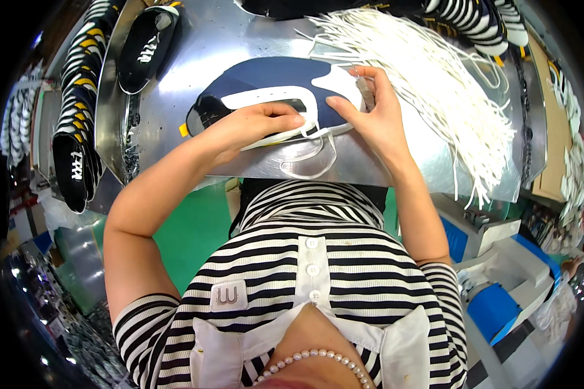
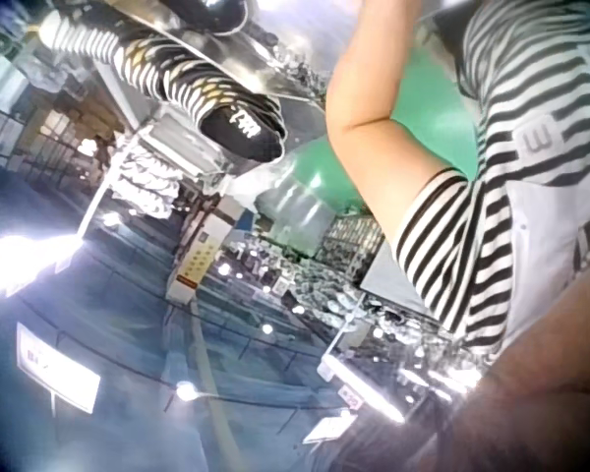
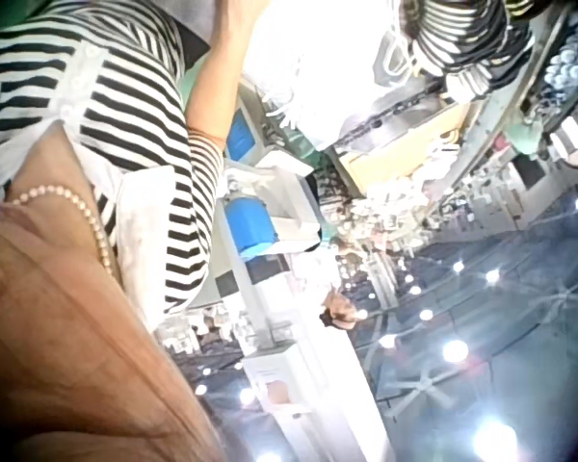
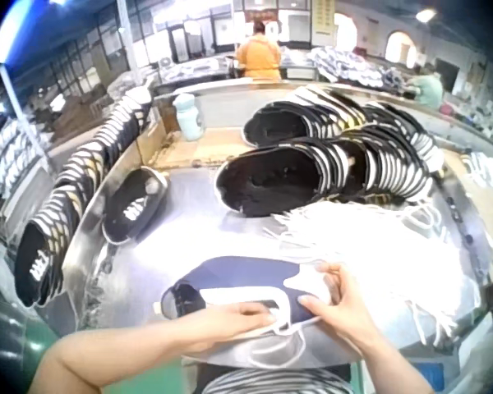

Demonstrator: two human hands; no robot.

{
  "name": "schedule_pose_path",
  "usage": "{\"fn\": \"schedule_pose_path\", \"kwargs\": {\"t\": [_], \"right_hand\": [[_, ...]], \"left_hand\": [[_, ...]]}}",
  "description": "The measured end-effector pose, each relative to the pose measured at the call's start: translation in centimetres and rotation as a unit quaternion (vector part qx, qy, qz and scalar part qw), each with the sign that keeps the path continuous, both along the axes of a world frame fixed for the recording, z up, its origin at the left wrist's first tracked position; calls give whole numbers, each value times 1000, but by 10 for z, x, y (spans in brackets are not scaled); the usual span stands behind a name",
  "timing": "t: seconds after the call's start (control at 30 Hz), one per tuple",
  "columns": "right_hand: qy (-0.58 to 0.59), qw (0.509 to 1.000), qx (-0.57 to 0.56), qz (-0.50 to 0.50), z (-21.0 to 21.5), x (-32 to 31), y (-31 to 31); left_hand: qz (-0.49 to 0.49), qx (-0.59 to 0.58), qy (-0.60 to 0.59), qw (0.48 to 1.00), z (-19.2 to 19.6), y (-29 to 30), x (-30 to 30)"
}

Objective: The person laces several blue and white sneakers. They thread white laces through the eyelets of the sneakers by hand, pull the laces tight, and place each completed sneaker onto a pile or rack.

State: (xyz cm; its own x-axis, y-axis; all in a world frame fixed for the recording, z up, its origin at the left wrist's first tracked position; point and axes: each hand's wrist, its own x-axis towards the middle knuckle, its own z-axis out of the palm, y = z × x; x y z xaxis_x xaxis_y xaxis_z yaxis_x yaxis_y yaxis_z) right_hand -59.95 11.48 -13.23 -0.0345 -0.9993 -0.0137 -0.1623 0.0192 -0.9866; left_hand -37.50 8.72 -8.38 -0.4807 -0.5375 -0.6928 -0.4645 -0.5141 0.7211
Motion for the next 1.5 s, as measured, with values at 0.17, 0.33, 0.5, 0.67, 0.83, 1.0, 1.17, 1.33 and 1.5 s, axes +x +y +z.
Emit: {"fn": "schedule_pose_path", "kwargs": {"t": [0.17, 0.33, 0.5, 0.67, 0.83, 1.0, 1.17, 1.33, 1.5], "right_hand": [[-44, 995, 86, -31, -4, 3, 1], [-92, 983, 150, -46, -3, -1, 2], [-117, 983, 139, -30, 0, 3, 3], [-186, 972, 105, -97, -2, 4, 9], [-235, 956, 53, -167, -11, -34, 12], [-169, 971, 87, -142, -26, -47, 20], [266, 961, 10, -73, -17, -33, 18], [229, 962, -47, -144, -10, -45, 22], [-116, 991, -61, 29, 11, -22, 25]], "left_hand": [[84, -80, 28, 993, -34, -8, 4], [62, -230, 33, 971, -38, -10, 8], [85, -178, 83, 977, -31, -16, 5], [-18, -622, -54, 781, -22, -31, 37], [113, -704, -330, 619, 2, -32, 172], [169, -629, -544, 528, -11, 8, 260], [32, -484, 215, 848, 50, 34, 24], [129, -421, 159, 884, 45, 16, -22], [36, -603, 72, 794, 16, 9, -49]]}}
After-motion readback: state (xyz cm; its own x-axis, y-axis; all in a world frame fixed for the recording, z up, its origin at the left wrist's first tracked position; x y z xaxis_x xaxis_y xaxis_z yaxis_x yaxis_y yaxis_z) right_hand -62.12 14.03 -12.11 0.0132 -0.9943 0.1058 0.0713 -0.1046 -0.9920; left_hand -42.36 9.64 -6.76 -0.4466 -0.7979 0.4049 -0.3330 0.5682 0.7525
